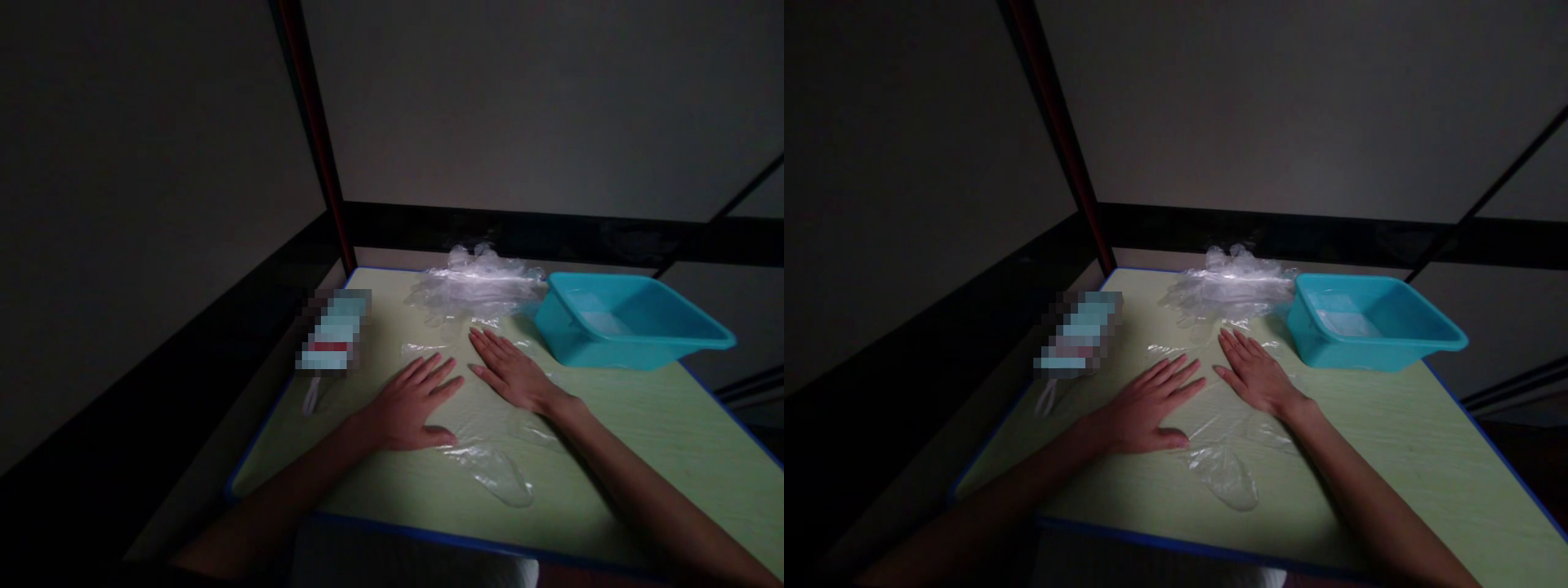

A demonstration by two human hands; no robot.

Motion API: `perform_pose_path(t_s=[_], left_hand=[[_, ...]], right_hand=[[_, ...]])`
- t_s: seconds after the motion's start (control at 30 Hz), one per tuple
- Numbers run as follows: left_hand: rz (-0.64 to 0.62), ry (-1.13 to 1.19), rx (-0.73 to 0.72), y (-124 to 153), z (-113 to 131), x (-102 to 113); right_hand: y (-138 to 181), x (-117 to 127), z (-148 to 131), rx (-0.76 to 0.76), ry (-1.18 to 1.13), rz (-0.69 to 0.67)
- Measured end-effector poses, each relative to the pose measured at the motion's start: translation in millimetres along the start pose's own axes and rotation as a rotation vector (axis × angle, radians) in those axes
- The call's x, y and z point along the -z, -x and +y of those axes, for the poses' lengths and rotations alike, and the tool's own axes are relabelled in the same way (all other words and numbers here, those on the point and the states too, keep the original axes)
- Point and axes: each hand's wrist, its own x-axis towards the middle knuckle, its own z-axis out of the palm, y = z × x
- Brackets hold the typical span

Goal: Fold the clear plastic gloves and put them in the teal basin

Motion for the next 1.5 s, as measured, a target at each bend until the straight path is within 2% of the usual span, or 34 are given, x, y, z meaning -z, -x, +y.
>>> perform_pose_path(t_s=[0.2,0.4,0.77,1.0,1.1,1.2,1.33,1.5], left_hand=[[-0.007,0.004,0.0,-1,0,2],[-0.028,-0.001,0.032,0,1,2],[-0.005,0.004,0.188,0,-3,-4],[-0.009,-0.012,0.19,-1,-2,-4],[-0.008,-0.018,0.189,-1,-3,-5],[-0.005,-0.02,0.184,0,-3,-5],[-0.006,-0.025,0.183,0,-2,-5],[-0.018,-0.04,0.195,1,-1,-5]], right_hand=[[1,-2,19,-0.118,0.036,-0.002],[0,-2,24,-0.199,0.053,0.006],[-1,-4,24,-0.222,0.038,0.006],[3,3,26,-0.216,-0.009,0.016],[7,13,19,-0.194,-0.03,0.059],[16,20,0,-0.148,-0.046,0.098],[38,12,-22,-0.11,-0.01,0.076],[60,0,-20,-0.171,0.054,0.099]])
